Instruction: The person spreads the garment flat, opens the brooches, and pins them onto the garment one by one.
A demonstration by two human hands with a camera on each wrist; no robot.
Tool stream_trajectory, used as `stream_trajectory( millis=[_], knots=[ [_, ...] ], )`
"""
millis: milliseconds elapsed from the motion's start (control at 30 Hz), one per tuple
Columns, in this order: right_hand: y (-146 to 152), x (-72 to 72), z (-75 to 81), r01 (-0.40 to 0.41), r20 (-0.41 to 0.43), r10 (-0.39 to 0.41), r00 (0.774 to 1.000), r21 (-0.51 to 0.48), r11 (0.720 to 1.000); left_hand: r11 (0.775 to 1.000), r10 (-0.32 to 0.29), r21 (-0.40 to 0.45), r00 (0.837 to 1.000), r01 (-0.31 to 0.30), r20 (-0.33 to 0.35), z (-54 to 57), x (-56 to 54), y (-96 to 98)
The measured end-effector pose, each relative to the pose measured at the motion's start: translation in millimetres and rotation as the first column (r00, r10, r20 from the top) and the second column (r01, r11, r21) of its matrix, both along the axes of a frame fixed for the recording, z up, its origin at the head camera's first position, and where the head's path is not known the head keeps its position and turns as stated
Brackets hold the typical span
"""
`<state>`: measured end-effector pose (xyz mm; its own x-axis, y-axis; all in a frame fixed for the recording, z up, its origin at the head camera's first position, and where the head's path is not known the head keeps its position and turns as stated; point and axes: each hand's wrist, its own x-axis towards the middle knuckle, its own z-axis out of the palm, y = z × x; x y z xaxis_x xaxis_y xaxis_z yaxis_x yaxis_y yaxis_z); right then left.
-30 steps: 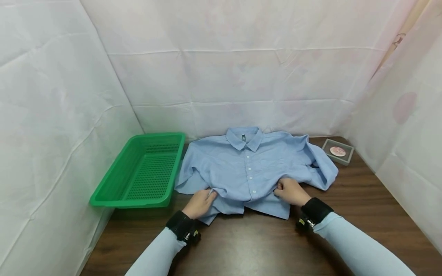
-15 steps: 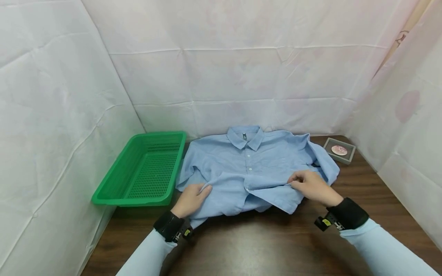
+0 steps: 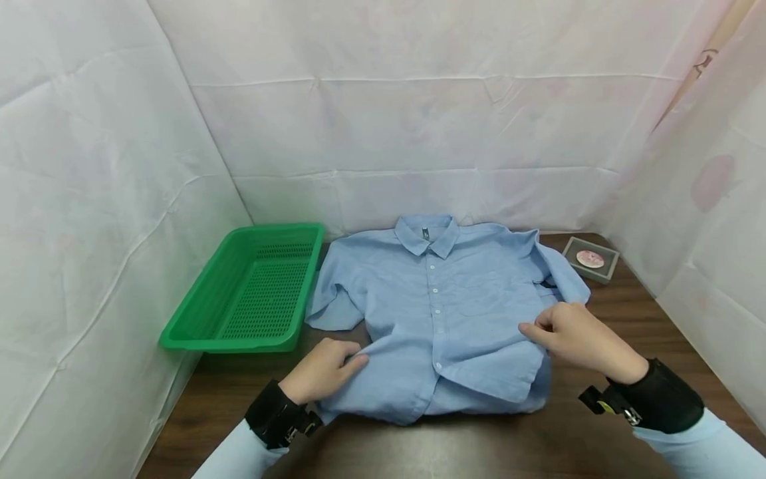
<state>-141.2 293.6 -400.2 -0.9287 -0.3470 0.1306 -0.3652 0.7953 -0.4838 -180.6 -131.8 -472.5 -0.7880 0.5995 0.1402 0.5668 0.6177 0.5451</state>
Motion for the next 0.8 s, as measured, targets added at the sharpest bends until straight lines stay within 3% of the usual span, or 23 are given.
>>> stream_trajectory(
  millis=[133, 300, 367, 467, 533, 600, 733, 800],
  knots=[
    [2, 0.7, -12.1, -0.03, 0.138, 0.029, 0.99, 0.005, 1.0, 0.996, -0.057, -0.069, 0.997, 0.061, 0.046, -8.9, 9.2, 2.3],
    [7, -2.4, -37.4, -0.088, 0.299, 0.098, 0.949, -0.045, 0.995, 0.991, -0.106, -0.066, 0.983, 0.117, 0.151, -21.7, 14.3, 4.0],
    [12, -4.7, -46.8, -0.099, 0.334, 0.115, 0.936, -0.063, 0.993, 0.988, -0.13, -0.057, 0.971, 0.144, 0.201, -26.8, 13.4, 1.8],
    [25, -8.3, -58.3, -0.083, 0.347, 0.104, 0.932, -0.075, 0.994, 0.988, -0.131, -0.044, 0.953, 0.148, 0.273, -32.1, 7.4, -4.6],
    [36, -10.7, -64.2, -0.027, 0.35, 0.049, 0.935, -0.068, 0.997, 0.993, -0.093, -0.034, 0.946, 0.109, 0.31, -34.8, 0.3, -9.6],
    [48, -13.2, -69.3, 0.052, 0.336, -0.033, 0.941, -0.047, 0.998, 0.999, -0.005, -0.045, 0.95, 0.02, 0.312, -36.6, -9.5, -13.5],
    [68, -16.1, -79.6, 0.197, 0.274, -0.198, 0.941, 0.031, 0.98, 0.983, 0.167, -0.115, 0.964, -0.146, 0.206, -39.4, -27.9, -12.5],
    [73, -16.3, -85.1, 0.235, 0.257, -0.245, 0.935, 0.069, 0.97, 0.969, 0.209, -0.161, 0.969, -0.188, 0.132, -40.5, -34.4, -6.9]
  ],
)
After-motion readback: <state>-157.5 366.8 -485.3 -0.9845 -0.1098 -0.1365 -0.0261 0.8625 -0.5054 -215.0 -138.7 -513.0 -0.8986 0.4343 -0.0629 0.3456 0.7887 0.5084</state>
